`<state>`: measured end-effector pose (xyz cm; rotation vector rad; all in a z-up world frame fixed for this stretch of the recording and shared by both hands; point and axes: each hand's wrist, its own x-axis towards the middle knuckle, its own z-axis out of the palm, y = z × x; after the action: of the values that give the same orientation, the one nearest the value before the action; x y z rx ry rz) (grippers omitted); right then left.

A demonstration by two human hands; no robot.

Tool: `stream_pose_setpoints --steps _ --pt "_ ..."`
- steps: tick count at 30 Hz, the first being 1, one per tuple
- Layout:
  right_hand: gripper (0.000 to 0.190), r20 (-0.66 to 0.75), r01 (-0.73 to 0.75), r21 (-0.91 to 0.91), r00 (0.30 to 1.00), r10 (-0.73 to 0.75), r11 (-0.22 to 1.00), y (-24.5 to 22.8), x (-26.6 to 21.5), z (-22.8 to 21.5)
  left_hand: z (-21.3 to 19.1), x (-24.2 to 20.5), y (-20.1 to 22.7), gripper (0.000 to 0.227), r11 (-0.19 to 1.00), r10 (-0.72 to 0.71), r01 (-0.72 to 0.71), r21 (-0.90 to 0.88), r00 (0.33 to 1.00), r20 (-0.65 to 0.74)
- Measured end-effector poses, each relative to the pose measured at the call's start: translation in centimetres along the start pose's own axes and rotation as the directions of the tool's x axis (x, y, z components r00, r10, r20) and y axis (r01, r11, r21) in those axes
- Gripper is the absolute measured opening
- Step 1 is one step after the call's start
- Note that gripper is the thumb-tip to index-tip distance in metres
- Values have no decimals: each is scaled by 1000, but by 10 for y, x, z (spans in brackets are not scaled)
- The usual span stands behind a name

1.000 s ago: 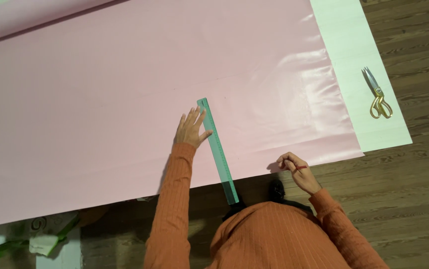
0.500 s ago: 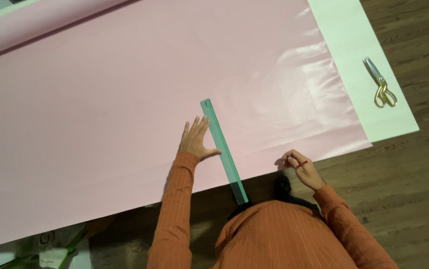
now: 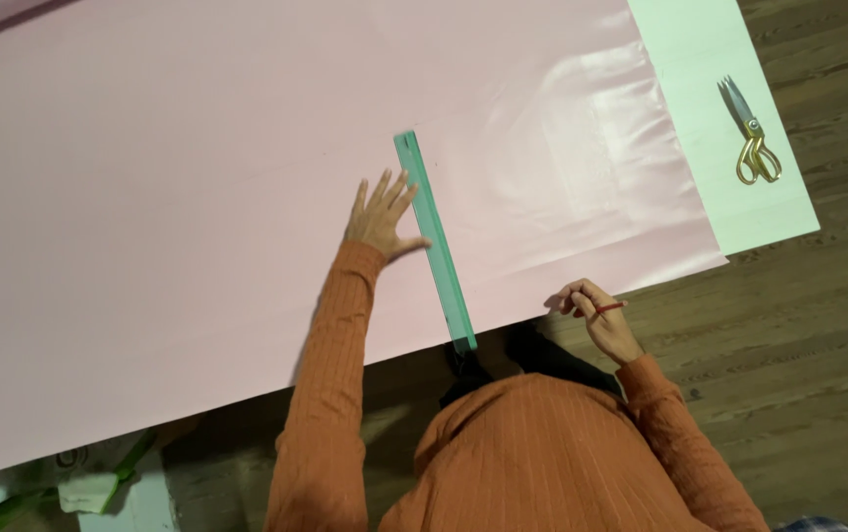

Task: The recorder uses a ruler and pencil to mark straight lines on a large sheet of pink leather material after cutting an initial edge with scissors.

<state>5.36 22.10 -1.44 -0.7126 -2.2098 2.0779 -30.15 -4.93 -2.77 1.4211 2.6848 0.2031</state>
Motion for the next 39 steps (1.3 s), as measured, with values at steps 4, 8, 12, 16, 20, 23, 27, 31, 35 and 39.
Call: stream_pose_setpoints --steps 4,8,12,16,20,23,27,31,35,39 --pt "24 43 -29 5 999 29 1000 -5 3 -16 7 4 4 115 975 141 -83 206 947 -288" --pt "26 45 -71 42 997 69 997 -15 12 -23 -33 9 31 133 999 39 -39 10 999 -15" --pt "26 82 -40 114 996 31 993 -18 15 -25 -29 5 39 145 998 6 -2 -68 998 61" --pt "25 102 -44 142 994 30 989 -21 16 -26 -28 5 40 147 998 16 -11 -67 997 75" --pt "25 95 -85 144 993 72 986 -23 19 -25 -31 5 39 148 999 30 -26 -47 995 91" --pt "24 86 -89 138 993 78 986 -23 18 -25 -28 4 38 148 998 37 -32 -56 996 76" --pt "24 78 -95 114 993 86 989 -21 17 -24 -21 3 36 150 997 40 -36 -62 997 60" --pt "24 68 -97 88 993 91 991 -24 17 -23 -22 3 37 151 996 45 -41 -74 998 50" --pt "24 65 -86 92 995 80 992 -23 17 -22 -25 4 40 151 998 16 -11 -67 997 70" --pt "24 71 -56 94 996 50 994 -27 16 -21 -24 4 41 150 998 -3 9 -65 996 85"
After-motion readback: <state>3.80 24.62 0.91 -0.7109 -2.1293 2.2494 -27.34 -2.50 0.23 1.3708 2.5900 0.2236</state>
